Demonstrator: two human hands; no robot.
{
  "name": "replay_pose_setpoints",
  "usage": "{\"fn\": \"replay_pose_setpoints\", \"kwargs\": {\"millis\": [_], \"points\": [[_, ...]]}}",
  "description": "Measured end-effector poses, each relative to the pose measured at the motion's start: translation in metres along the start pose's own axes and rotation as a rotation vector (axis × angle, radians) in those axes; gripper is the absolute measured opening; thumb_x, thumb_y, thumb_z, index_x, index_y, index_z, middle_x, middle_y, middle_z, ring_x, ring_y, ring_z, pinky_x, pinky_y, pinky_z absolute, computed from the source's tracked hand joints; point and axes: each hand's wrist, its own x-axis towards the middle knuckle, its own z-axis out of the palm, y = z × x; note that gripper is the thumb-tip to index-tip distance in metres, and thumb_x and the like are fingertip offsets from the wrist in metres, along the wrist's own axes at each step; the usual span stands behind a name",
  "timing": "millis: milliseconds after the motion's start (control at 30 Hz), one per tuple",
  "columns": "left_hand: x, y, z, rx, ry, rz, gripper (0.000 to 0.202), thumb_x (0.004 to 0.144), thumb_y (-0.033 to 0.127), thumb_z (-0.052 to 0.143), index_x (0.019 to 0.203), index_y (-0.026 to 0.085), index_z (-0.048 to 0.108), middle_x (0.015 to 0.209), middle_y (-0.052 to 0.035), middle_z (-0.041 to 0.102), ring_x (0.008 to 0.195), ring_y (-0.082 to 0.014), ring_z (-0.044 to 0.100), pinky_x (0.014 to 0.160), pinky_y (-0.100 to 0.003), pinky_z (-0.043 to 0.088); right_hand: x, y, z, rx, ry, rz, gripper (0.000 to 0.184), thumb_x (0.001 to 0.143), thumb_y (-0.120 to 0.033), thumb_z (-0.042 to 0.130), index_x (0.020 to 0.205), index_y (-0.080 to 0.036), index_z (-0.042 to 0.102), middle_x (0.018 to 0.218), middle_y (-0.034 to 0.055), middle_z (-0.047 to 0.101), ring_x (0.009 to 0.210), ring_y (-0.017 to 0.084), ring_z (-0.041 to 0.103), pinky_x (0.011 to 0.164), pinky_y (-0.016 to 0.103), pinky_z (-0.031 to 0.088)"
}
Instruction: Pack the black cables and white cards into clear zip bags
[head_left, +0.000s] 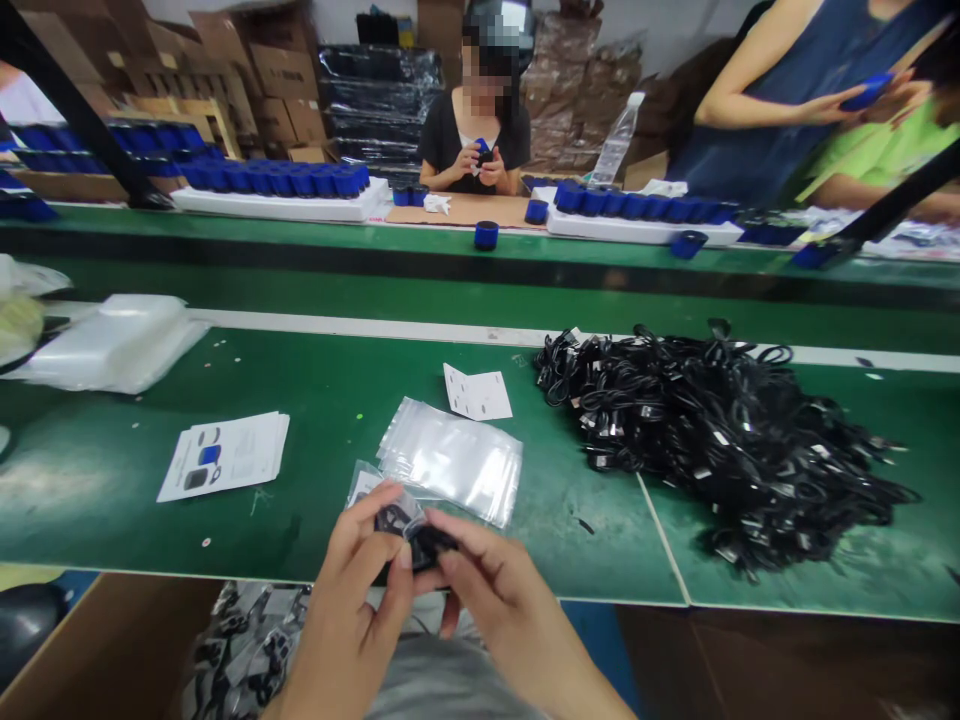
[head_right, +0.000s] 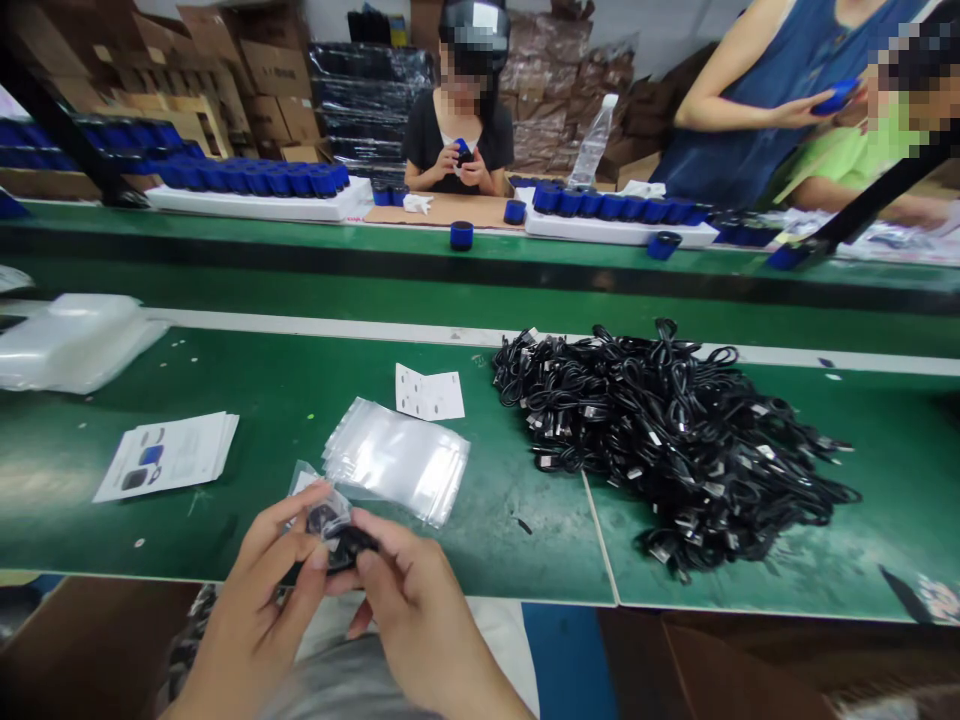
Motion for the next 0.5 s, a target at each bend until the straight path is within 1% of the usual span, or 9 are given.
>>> {"fn": "replay_pose_setpoints", "kwargs": {"millis": [67,100,200,267,300,367,433,467,500], "points": [[-0.001,0.001,0.001,-0.014,0.006,0.004,0.018,0.089,0.014,0.042,0.076,0.021,0.052,0.132,-0.0081,0.040,0.121,-0.0216,0.047,0.091,-0.032,0.050,-0.003,-0.001,-0.001,-0.176,-0.039,-0.051,0.030,0.090,-0.029,0.045,0.115,-0.022,0.060,0.077,0.0017,0.069,0.055,0.013,0.059,0.056,0.025,0.050],[-0.002,0.002,0.002,-0.009,0.017,0.015,0.018,0.088,0.013,0.042,0.076,0.021,0.052,0.133,-0.0079,0.039,0.123,-0.0222,0.045,0.094,-0.034,0.048,-0.004,0.001,-0.001,-0.268,-0.001,-0.078,0.027,0.089,-0.026,0.045,0.108,-0.022,0.063,0.078,0.0021,0.069,0.057,0.013,0.060,0.057,0.026,0.050],[-0.006,0.008,0.006,0.013,0.042,0.095,0.017,0.086,0.010,0.044,0.077,0.022,0.054,0.134,-0.0074,0.039,0.129,-0.0242,0.039,0.102,-0.039,0.040,-0.001,0.008,0.002,-0.505,0.278,-0.139,0.012,0.081,-0.020,0.054,0.078,-0.019,0.065,0.070,0.0024,0.066,0.062,0.016,0.060,0.059,0.026,0.048],[-0.009,0.014,0.009,0.008,0.067,0.140,0.018,0.084,0.010,0.045,0.076,0.022,0.055,0.133,-0.0076,0.041,0.130,-0.0251,0.038,0.107,-0.044,0.034,0.003,0.012,0.004,-0.604,0.463,-0.135,0.006,0.073,-0.017,0.062,0.079,-0.019,0.061,0.072,0.0015,0.063,0.060,0.016,0.057,0.058,0.026,0.046],[-0.010,0.017,0.009,0.008,0.077,0.153,0.018,0.083,0.009,0.045,0.074,0.022,0.055,0.132,-0.0078,0.043,0.130,-0.0254,0.038,0.109,-0.047,0.030,0.005,0.013,0.004,-0.626,0.511,-0.133,0.015,0.070,-0.016,0.065,0.085,-0.019,0.061,0.076,0.0015,0.062,0.058,0.015,0.055,0.058,0.026,0.045],[-0.010,0.020,0.008,0.020,0.079,0.159,0.020,0.082,0.009,0.045,0.071,0.022,0.055,0.131,-0.0073,0.049,0.130,-0.0257,0.039,0.112,-0.052,0.020,0.008,0.012,0.002,-0.601,0.479,-0.130,0.020,0.071,-0.015,0.065,0.089,-0.018,0.060,0.078,0.0007,0.061,0.055,0.012,0.052,0.057,0.025,0.044],[-0.007,0.019,0.002,0.031,0.029,0.154,0.016,0.081,0.012,0.049,0.070,0.023,0.056,0.130,-0.0063,0.053,0.129,-0.0275,0.042,0.112,-0.058,0.009,0.008,0.008,-0.002,-0.570,0.320,-0.135,0.005,0.075,-0.014,0.060,0.076,-0.018,0.060,0.068,-0.0018,0.059,0.054,0.011,0.050,0.055,0.023,0.041],[-0.004,0.017,-0.003,0.027,-0.008,0.121,0.009,0.079,0.016,0.054,0.074,0.023,0.057,0.129,-0.0063,0.056,0.126,-0.0290,0.045,0.111,-0.061,0.009,0.007,0.005,-0.004,-0.569,0.237,-0.138,0.010,0.076,-0.012,0.058,0.069,-0.018,0.060,0.062,-0.0028,0.057,0.054,0.011,0.050,0.053,0.021,0.039],[0.000,0.015,-0.008,0.012,-0.056,0.051,0.006,0.077,0.021,0.060,0.081,0.024,0.059,0.124,-0.0068,0.060,0.120,-0.0300,0.051,0.109,-0.062,0.016,0.006,0.001,-0.006,-0.579,0.172,-0.137,0.014,0.077,-0.012,0.057,0.065,-0.018,0.059,0.059,-0.0034,0.055,0.055,0.011,0.050,0.052,0.021,0.037]]}}
